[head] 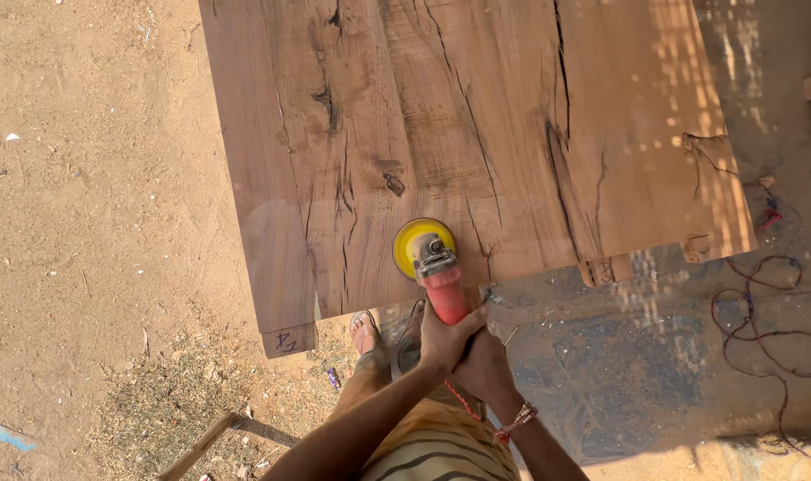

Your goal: The person uses a handheld electric sander to smooth the surface of a large wooden plank. They move the sander across the wood in various directions, covering different sections of the plank.

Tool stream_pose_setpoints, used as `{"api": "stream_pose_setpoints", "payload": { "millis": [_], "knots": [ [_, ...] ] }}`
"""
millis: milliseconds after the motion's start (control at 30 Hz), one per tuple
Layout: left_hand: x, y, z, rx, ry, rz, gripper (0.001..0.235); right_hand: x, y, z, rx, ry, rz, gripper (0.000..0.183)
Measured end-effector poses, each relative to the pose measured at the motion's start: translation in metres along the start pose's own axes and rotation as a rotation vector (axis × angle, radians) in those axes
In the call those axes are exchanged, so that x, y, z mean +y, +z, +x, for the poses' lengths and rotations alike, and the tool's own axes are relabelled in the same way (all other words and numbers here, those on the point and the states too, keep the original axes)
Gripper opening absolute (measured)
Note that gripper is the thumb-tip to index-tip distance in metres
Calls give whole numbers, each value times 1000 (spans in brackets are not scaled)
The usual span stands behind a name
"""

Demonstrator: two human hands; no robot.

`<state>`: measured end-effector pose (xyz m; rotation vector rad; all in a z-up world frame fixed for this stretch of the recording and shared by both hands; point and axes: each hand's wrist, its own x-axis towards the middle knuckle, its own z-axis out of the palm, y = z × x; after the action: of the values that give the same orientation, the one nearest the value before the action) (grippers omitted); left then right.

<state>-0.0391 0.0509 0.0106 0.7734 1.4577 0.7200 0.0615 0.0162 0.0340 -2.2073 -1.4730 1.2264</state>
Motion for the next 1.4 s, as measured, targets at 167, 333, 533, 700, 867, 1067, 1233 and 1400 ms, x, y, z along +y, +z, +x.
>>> {"api": "stream_pose_setpoints", "payload": {
  "millis": [167,333,533,700,867,1067,1233,1400],
  "knots": [
    [-7,-21,-15,181,-38,-371,56,-34,0,-9,-117,-78,-64,45],
    [8,33,-26,-72,-78,-131,68,1,-35,-22,-13,148,-30,58],
    [9,95,-12,-291,-90,177,90,83,-50,-18,269,107,-41,49],
    [14,115,-1,-547,-69,433,94,101,-43,-25,399,312,192,40],
    [5,65,-28,-312,-125,190,82,59,-27,-40,221,140,91,49],
    [-7,43,-55,10,-110,-350,59,25,-42,-49,-33,3,66,52],
    [0,84,-63,-224,-153,-127,65,83,-46,-55,116,162,2,48],
    [2,148,-15,-441,-39,277,84,136,-59,-27,408,297,90,48]
  ]
}}
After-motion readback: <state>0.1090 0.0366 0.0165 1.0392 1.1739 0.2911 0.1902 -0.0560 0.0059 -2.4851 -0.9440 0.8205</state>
